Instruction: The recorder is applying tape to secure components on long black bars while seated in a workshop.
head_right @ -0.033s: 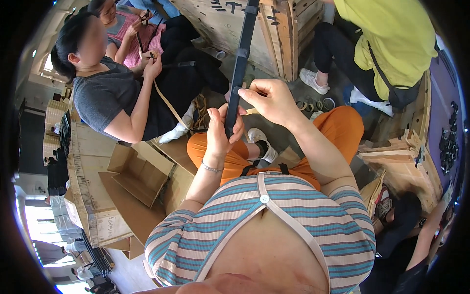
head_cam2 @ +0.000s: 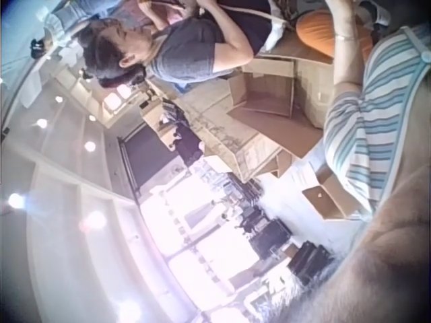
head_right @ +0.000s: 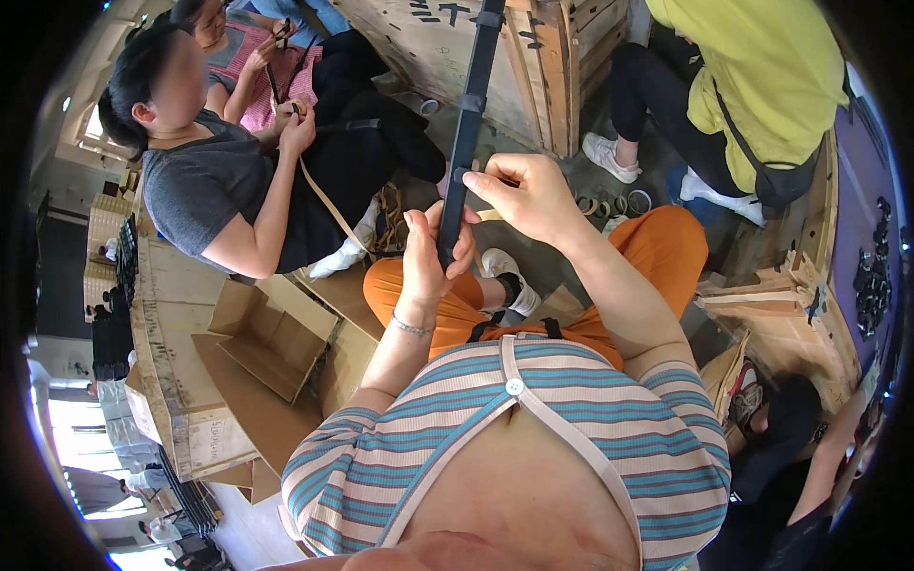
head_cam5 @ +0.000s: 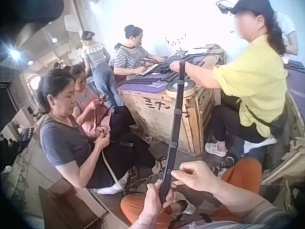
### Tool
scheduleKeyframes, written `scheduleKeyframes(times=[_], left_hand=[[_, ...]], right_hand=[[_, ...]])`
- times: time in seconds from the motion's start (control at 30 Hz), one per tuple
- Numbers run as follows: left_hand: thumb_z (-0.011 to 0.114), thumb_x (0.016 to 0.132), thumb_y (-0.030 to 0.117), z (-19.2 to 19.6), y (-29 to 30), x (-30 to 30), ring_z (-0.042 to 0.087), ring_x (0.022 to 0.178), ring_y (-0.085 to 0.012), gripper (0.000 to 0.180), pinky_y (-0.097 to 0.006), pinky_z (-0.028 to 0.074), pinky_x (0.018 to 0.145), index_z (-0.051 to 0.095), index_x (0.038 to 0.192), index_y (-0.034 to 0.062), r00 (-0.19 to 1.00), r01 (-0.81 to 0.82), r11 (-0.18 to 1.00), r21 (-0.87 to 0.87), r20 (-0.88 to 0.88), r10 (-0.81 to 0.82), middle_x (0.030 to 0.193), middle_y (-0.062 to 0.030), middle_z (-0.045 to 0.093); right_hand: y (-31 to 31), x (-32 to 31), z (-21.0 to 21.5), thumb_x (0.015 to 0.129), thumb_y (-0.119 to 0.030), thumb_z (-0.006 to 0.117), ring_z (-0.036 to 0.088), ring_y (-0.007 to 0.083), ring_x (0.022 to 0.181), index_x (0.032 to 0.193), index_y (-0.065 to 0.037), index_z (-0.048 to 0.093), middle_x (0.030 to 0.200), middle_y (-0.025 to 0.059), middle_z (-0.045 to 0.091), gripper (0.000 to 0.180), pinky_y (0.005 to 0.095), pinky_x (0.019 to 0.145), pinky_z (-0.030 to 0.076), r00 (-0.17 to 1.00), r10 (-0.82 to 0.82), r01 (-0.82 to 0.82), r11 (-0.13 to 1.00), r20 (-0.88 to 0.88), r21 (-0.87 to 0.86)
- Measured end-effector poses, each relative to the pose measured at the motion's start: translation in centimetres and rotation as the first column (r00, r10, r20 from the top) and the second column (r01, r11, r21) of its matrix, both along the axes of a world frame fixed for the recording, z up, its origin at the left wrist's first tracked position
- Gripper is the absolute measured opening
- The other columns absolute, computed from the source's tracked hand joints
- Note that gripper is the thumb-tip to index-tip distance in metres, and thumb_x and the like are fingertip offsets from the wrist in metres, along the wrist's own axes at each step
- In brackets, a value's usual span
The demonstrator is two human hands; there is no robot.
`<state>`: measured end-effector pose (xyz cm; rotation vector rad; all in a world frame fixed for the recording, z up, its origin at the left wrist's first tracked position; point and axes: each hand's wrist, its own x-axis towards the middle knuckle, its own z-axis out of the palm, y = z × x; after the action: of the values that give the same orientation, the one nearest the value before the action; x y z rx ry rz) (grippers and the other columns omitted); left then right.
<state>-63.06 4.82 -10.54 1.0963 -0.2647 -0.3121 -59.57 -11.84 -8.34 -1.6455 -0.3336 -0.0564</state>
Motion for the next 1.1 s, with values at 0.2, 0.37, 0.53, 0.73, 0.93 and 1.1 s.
scheduleKeyframes(times=[0.2,0.37,0.53,0.73,0.93,1.1], left_hand=[[0.018,0.087,0.064,0.1,-0.3,-0.2,0.027,0.036,-0.0049,0.075,-0.019,0.022,0.036,0.050,0.095,-0.0041,0.999,-0.038,0.996,0.080,0.027,0.036,0.053,0.0009,0.038],[0.018,0.087,0.063,-0.2,-0.3,-0.2,0.026,0.036,-0.0048,0.075,-0.019,0.022,0.035,0.049,0.096,-0.0040,0.999,-0.034,0.997,0.068,0.030,0.032,0.053,0.0008,0.038],[0.019,0.087,0.063,-0.3,-0.5,-0.1,0.026,0.036,-0.0048,0.074,-0.019,0.022,0.035,0.049,0.095,-0.0037,0.999,-0.039,0.997,0.072,0.029,0.036,0.053,0.0007,0.038],[0.020,0.087,0.064,-0.3,-0.6,-0.1,0.027,0.036,-0.0048,0.074,-0.019,0.021,0.035,0.050,0.094,-0.0038,0.999,-0.033,0.997,0.071,0.034,0.031,0.052,0.0009,0.038],[0.024,0.087,0.064,-0.4,-0.5,-0.1,0.027,0.036,-0.0048,0.072,-0.019,0.021,0.035,0.049,0.093,-0.0033,0.998,-0.043,0.996,0.077,0.050,0.039,0.052,0.0014,0.038],[0.033,0.088,0.059,-1.1,-0.6,-0.3,0.030,0.038,-0.0043,0.063,-0.018,0.023,0.036,0.050,0.093,-0.0022,0.988,-0.098,0.987,0.126,0.130,0.082,0.053,0.0007,0.040]], right_hand=[[0.0,0.0,0.3,0.082,-0.021,0.064,0.033,0.0036,0.051,0.060,0.000,0.054,0.050,-0.0041,0.038,0.032,0.0235,0.045,0.026,1.000,-0.025,0.025,0.999,-0.001,-0.027],[-0.2,0.0,0.4,0.081,-0.022,0.064,0.034,0.0035,0.050,0.060,0.000,0.055,0.049,-0.0039,0.040,0.032,0.0233,0.045,0.026,1.000,-0.030,0.030,0.998,0.001,-0.048],[-0.2,-0.1,0.6,0.081,-0.022,0.065,0.034,0.0032,0.050,0.059,-0.001,0.054,0.050,-0.0041,0.041,0.033,0.0225,0.044,0.027,1.000,-0.018,0.018,1.000,-0.021,0.002],[-0.3,-0.2,0.6,0.083,-0.020,0.064,0.031,0.0028,0.054,0.059,-0.003,0.049,0.054,-0.0062,0.037,0.033,0.0215,0.046,0.024,1.000,-0.014,0.013,1.000,-0.025,-0.023],[-0.1,0.0,0.4,0.082,-0.021,0.065,0.032,0.0026,0.053,0.058,-0.003,0.049,0.053,-0.0060,0.038,0.034,0.0218,0.046,0.024,0.998,-0.043,0.040,0.998,-0.044,-0.055],[-0.2,0.6,-0.1,0.078,-0.025,0.067,0.036,0.0029,0.052,0.057,-0.002,0.051,0.053,-0.0043,0.044,0.035,0.0218,0.046,0.027,0.978,-0.073,0.046,0.989,-0.196,-0.138]])
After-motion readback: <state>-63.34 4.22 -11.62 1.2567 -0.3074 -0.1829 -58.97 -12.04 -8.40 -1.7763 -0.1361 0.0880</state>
